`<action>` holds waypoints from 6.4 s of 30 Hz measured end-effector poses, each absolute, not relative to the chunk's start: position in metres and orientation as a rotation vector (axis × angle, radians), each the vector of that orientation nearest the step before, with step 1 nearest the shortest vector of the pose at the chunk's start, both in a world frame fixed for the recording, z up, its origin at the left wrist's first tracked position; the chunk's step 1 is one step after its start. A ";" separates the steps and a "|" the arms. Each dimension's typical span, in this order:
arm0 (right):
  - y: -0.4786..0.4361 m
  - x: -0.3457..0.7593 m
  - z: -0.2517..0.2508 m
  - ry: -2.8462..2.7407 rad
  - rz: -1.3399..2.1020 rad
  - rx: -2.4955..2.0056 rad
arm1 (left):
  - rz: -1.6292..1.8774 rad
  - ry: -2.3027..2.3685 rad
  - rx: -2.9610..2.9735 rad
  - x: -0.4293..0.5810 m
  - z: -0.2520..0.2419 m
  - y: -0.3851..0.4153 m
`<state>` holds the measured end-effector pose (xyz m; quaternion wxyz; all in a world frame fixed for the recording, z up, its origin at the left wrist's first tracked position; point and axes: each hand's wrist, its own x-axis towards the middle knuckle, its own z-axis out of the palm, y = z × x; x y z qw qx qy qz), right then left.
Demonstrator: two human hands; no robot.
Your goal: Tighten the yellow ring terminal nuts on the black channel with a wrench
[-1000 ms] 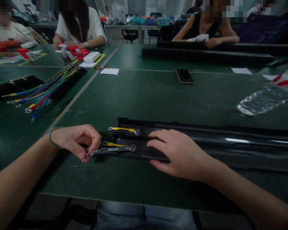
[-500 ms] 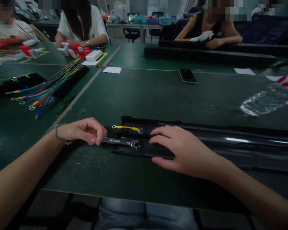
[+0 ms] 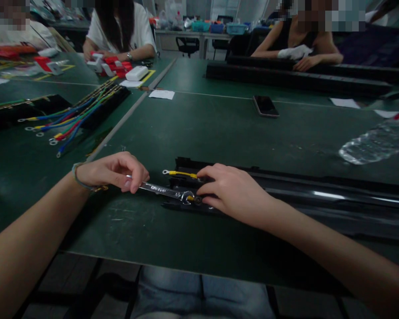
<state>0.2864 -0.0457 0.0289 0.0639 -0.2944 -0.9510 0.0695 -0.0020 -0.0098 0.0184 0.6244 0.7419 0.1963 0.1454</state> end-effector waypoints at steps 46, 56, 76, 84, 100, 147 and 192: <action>-0.040 0.282 0.028 -2.923 0.260 -0.793 | 0.323 0.462 1.700 -0.001 0.018 -0.010; -0.040 0.283 0.027 -2.921 0.314 -0.780 | 0.320 0.425 1.722 0.000 0.019 -0.010; -0.041 0.281 0.027 -2.901 0.266 -0.793 | 0.293 0.493 1.711 0.000 0.017 -0.009; -0.040 0.281 0.026 -2.896 0.273 -0.780 | 0.306 0.516 1.705 0.000 0.014 -0.008; -0.036 0.281 0.025 -2.898 0.389 -0.690 | 0.308 0.492 1.710 0.000 0.017 -0.009; -0.035 0.287 0.023 -2.920 0.324 -0.650 | 0.375 0.572 1.758 -0.001 0.013 -0.008; -0.043 0.325 0.029 -2.778 0.393 -0.825 | 0.662 1.189 1.389 0.007 0.000 -0.006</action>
